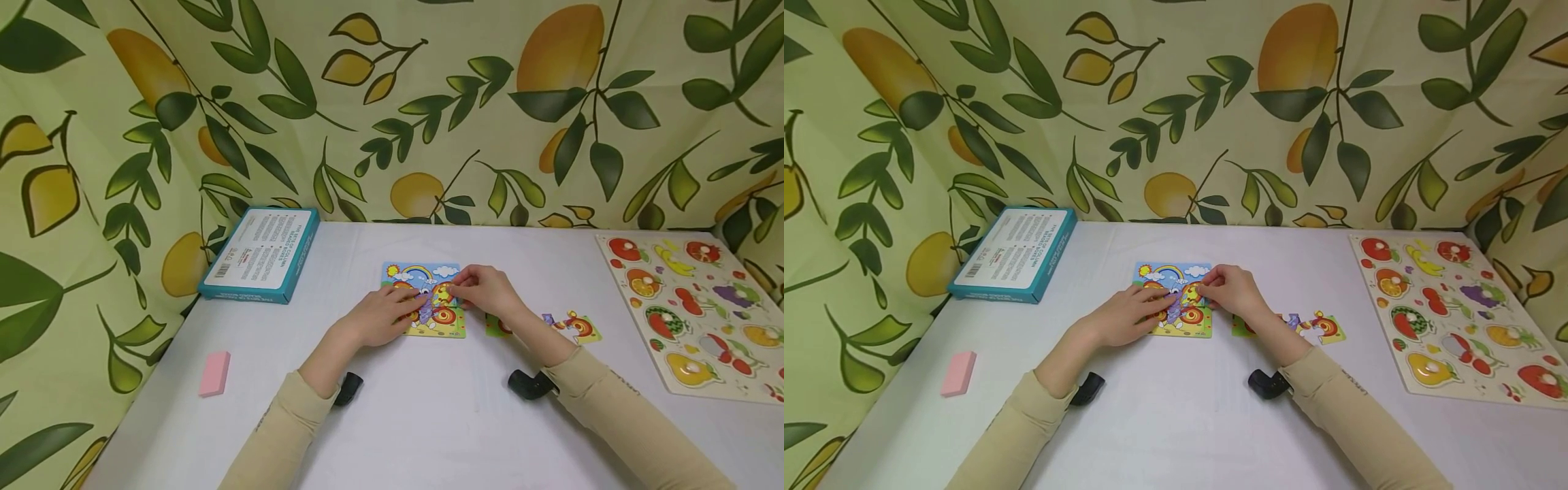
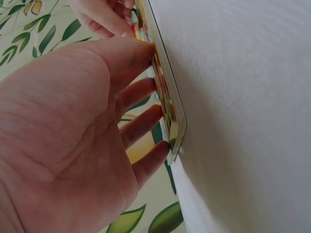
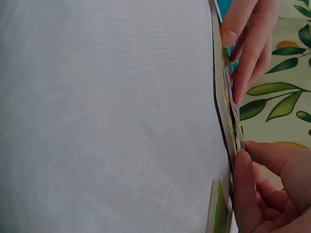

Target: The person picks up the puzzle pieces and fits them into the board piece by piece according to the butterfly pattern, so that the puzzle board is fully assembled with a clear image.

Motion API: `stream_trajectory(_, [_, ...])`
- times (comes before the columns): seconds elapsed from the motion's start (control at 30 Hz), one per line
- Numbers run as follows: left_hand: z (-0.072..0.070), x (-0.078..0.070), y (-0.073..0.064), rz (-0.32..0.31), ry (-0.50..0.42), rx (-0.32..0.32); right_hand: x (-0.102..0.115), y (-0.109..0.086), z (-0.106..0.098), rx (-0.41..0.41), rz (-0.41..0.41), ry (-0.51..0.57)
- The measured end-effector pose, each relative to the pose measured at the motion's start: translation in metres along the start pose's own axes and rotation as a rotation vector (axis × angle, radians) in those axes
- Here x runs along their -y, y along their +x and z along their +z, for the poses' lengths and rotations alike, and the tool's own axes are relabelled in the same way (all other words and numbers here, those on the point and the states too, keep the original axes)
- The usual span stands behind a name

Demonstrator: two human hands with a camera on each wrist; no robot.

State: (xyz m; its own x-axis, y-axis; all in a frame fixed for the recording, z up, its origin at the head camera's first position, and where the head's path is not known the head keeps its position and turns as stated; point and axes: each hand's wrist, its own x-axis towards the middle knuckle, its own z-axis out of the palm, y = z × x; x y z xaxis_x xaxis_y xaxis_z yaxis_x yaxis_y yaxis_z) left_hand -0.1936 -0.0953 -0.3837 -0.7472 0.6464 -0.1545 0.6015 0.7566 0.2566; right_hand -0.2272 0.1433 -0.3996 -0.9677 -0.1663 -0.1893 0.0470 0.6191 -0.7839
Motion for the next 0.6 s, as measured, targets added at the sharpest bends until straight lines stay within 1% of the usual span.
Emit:
stream_trajectory(0.1, [-0.0001,-0.0008,0.0007,0.0,0.005,-0.003,-0.0013,-0.0001,-0.0006,0.009,0.001,-0.004])
stream_trajectory(0.27, [0.0008,-0.0002,0.0018,-0.006,0.006,-0.004,-0.0034,0.0012,-0.0012,0.025,0.014,0.022])
stream_trajectory(0.6, [0.0011,0.0004,0.0021,-0.017,-0.001,0.006,-0.0055,0.0038,-0.0004,0.03,0.018,0.046])
